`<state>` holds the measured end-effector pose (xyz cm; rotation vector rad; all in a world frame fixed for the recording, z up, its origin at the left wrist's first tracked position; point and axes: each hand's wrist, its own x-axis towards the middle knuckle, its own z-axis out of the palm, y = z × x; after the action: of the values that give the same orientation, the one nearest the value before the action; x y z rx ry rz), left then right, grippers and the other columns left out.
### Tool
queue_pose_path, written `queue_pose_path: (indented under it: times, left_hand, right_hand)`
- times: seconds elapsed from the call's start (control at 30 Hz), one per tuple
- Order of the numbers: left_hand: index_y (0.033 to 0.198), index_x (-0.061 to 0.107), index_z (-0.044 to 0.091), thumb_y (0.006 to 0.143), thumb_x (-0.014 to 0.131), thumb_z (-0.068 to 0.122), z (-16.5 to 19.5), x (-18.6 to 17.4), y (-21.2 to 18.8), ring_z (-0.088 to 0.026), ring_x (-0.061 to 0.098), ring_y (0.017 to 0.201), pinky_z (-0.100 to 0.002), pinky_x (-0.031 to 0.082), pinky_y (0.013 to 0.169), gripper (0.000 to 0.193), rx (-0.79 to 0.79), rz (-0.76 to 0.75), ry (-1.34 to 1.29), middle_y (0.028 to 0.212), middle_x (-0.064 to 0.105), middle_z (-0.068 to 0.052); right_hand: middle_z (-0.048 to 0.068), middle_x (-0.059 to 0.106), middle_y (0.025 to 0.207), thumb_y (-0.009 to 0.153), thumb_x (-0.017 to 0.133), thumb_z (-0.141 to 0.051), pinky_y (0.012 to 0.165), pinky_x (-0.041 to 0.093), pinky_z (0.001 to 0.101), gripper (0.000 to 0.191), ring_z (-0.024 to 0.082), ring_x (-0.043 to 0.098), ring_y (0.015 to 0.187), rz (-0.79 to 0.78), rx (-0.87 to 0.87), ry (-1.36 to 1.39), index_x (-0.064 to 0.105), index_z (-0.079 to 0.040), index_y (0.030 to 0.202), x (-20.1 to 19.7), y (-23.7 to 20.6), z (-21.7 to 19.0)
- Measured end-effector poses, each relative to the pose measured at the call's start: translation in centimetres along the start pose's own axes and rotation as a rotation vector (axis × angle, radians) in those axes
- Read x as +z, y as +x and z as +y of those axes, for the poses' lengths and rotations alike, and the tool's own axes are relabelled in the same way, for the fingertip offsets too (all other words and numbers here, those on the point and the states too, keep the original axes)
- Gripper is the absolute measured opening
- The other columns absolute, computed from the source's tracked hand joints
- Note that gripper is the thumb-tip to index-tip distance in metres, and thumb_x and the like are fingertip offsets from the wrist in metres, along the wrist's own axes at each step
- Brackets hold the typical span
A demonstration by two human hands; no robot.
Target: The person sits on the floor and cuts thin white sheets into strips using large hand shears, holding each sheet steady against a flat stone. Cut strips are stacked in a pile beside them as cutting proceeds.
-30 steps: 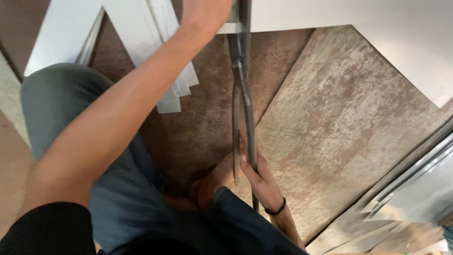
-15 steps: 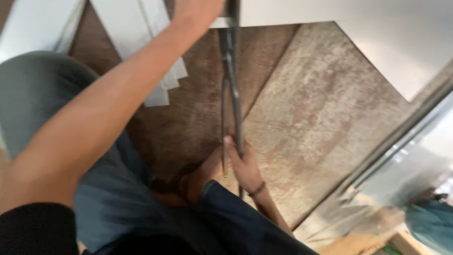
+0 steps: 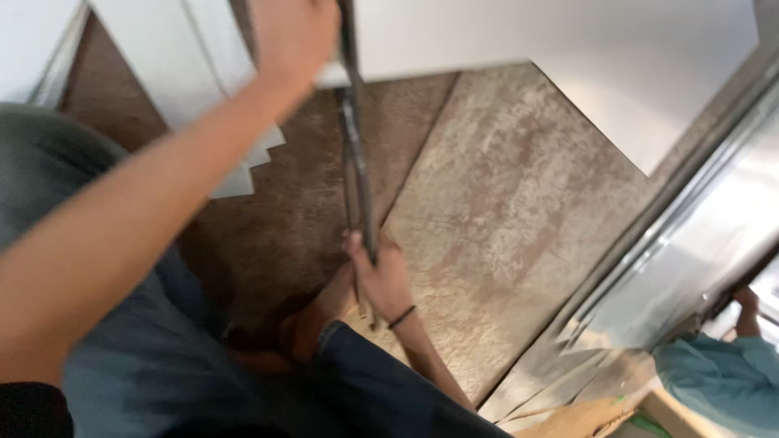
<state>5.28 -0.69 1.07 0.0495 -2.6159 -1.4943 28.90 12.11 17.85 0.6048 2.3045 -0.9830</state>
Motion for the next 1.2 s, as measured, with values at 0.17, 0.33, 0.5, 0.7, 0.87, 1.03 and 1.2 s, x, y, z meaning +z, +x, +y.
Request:
queue_pose_path:
  times: [0.17,0.33,0.5,0.7,0.87,1.03,1.2]
  left_hand:
    - [0.094,0.054,-0.005,0.101,0.062,0.001,2.9,-0.3,-2.3,-0.044,0.062,0.077,-0.051,0.045,0.065,0.012,-0.098,0.046,-0.202,0.084,0.058,-0.023]
    - [0.090,0.053,-0.002,0.100,0.064,0.002,2.0,0.3,-2.7,-0.042,0.059,0.074,-0.051,0.043,0.067,0.015,-0.059,0.025,-0.119,0.079,0.056,-0.020]
    - [0.093,0.055,-0.002,0.101,0.064,0.003,3.2,-0.3,-2.1,-0.043,0.059,0.080,-0.052,0.043,0.072,0.014,-0.003,0.081,-0.114,0.083,0.057,-0.022]
    - [0.141,0.040,0.000,0.102,0.058,0.005,8.3,-4.1,-3.6,-0.047,0.062,0.084,-0.052,0.049,0.073,0.043,-0.183,0.108,-0.284,0.104,0.065,-0.026]
    - [0.147,0.037,0.005,0.111,0.059,0.006,8.6,-4.4,-5.5,-0.050,0.062,0.101,-0.054,0.052,0.082,0.042,-0.157,0.109,-0.274,0.113,0.065,-0.026]
    - [0.145,0.038,0.004,0.110,0.060,0.007,8.2,-3.6,-5.2,-0.049,0.065,0.096,-0.054,0.052,0.077,0.042,-0.219,0.087,-0.286,0.111,0.067,-0.026]
    - [0.164,0.020,0.007,0.108,0.060,0.004,7.8,-7.8,-5.6,-0.049,0.048,0.122,-0.055,0.044,0.103,0.069,-0.067,0.218,-0.178,0.133,0.048,-0.032]
  right_hand:
    - [0.003,0.073,0.096,0.103,0.054,-0.035,0.081,0.058,0.0299,0.042,0.012,0.071,0.089,-0.141,0.073,0.644,0.062,0.001,0.124,-0.1,0.0,-0.9]
    - [0.007,0.064,0.065,0.105,0.059,-0.029,0.056,0.051,0.0295,0.037,0.012,0.063,0.059,0.024,0.124,0.245,0.069,0.005,0.097,1.8,0.7,-0.3]
    - [0.006,0.062,0.060,0.105,0.059,-0.029,0.050,0.050,0.0300,0.036,0.013,0.061,0.053,0.062,0.092,0.237,0.067,0.004,0.091,2.4,1.2,0.5]
    - [0.003,0.067,0.073,0.105,0.053,-0.035,0.060,0.056,0.0278,0.036,0.010,0.068,0.066,-0.082,0.073,0.450,0.066,-0.002,0.109,1.1,1.0,0.1]
    - [0.007,0.062,0.063,0.106,0.055,-0.036,0.052,0.049,0.0308,0.041,0.012,0.061,0.056,-0.020,0.104,0.289,0.068,0.002,0.096,1.8,1.0,-0.4]
    - [0.008,0.062,0.060,0.105,0.059,-0.034,0.051,0.050,0.0343,0.041,0.017,0.062,0.052,0.097,0.103,0.077,0.067,0.002,0.087,3.0,1.4,0.3]
    - [0.020,0.063,0.077,0.103,0.065,-0.032,0.063,0.050,0.0431,0.032,0.036,0.064,0.070,0.220,-0.153,-0.200,0.064,0.001,0.102,4.0,0.2,0.5]
